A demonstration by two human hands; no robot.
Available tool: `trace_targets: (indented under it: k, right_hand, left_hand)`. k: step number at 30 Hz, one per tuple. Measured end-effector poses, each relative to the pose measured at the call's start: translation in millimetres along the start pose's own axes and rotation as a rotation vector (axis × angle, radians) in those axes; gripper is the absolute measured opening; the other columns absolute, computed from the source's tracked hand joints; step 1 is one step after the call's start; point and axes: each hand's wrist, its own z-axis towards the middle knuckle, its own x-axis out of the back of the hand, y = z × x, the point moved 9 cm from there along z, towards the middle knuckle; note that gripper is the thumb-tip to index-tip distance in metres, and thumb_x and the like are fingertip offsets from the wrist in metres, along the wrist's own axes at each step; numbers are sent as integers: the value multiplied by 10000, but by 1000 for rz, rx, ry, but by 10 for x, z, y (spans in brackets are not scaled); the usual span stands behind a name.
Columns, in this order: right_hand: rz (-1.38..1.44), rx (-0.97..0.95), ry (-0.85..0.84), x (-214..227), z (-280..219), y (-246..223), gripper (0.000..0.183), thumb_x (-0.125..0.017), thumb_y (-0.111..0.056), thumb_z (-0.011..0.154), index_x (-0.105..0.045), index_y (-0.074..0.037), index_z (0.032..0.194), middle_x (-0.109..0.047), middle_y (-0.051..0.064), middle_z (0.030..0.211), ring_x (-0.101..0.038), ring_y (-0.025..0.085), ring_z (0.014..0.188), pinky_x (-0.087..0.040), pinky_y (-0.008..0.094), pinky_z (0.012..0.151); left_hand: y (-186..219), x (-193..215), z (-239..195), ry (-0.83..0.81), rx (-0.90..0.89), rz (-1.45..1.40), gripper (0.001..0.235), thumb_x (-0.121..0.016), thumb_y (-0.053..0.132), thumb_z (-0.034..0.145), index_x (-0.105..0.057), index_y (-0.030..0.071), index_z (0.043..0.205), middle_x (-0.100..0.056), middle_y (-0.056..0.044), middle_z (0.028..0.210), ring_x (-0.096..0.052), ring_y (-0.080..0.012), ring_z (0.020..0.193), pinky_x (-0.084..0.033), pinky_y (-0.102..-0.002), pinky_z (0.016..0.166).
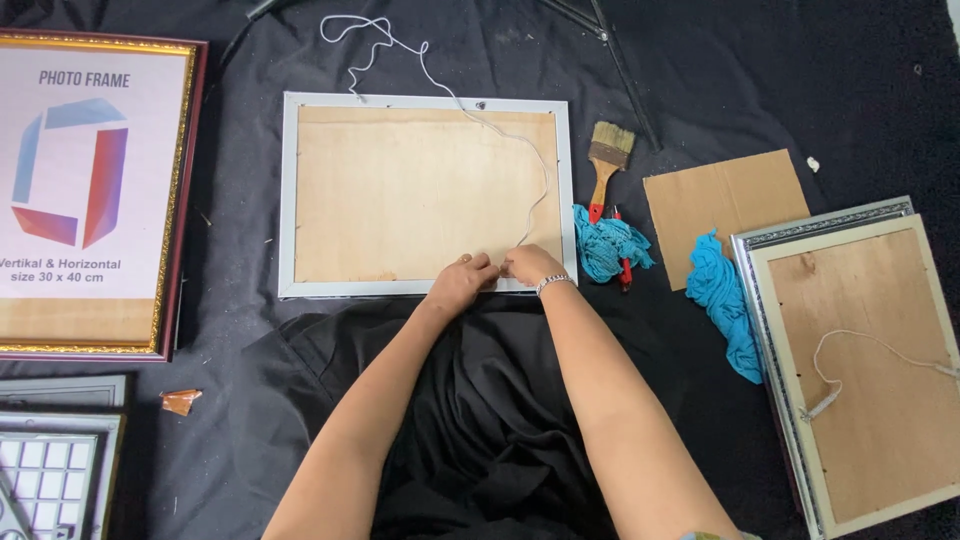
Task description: The person cleans the glass of a picture frame, inserts a mat and a wooden backing, and then attaches a hanging string to the back.
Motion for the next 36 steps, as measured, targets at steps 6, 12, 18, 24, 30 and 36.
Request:
trace_targets:
  k: [6, 12, 18, 24, 30, 36]
  right_hand:
    - [-47, -16, 8, 22, -75, -56, 307, -491, -192, 960, -772, -154, 1079, -779, 117, 853, -768, 286, 897, -585, 404, 900]
    - [-32, -11, 28, 32, -89, -53, 286, -534, -188, 943, -773, -146, 1095, -777, 148, 985, -735, 334, 1033, -582, 428, 917]
    - [-27, 2, 49, 24, -84, -40, 290, -559, -261, 971, -765, -149, 1141, -766, 152, 1082, -703, 345, 1117, -568, 444, 961]
    - [-60, 32, 91, 17, -37, 6, 189, -650, -226, 947, -799, -161, 1044, -781, 101, 982, -713, 317, 1068, -561, 417, 942]
    - [-20, 34, 62, 88, -204, -185, 170, -688, -192, 909, -730, -186, 1073, -775, 53, 958, -685, 270, 1132, -543, 404, 1002]
    - [-84, 141, 127, -143, 81, -121, 52, -750, -190, 863, -760, -175, 911, -772, 58, 1011, -688, 293, 1110, -547, 405, 977]
  left_hand:
    - [34, 42, -10, -2, -2, 0, 73, -591, 346, 1003, -587, 276, 981, -548, 52, 996, -655, -214, 958, -561, -291, 887]
    - [-39, -87, -26, -7, 23, -38, 64, -570, 352, 1014, -585, 294, 992, -549, 68, 1026, -672, -233, 925, -561, -312, 890]
    - [-102, -228, -14, -2, 54, -56, 113, -603, 398, 983, -594, 293, 1024, -550, 77, 1009, -679, -240, 922, -568, -331, 900]
    - [-142, -242, -15, 80, 91, -143, 120, -646, 379, 965, -593, 272, 959, -536, 89, 961, -680, -190, 929, -530, -307, 913]
    - [-189, -117, -119, 144, 134, -282, 101, -730, 318, 920, -640, 274, 921, -567, 53, 961, -666, -208, 941, -540, -318, 901]
    - [-247, -135, -121, 169, 174, -336, 129, -781, 301, 877, -661, 277, 919, -598, 65, 961, -677, -203, 953, -555, -306, 904]
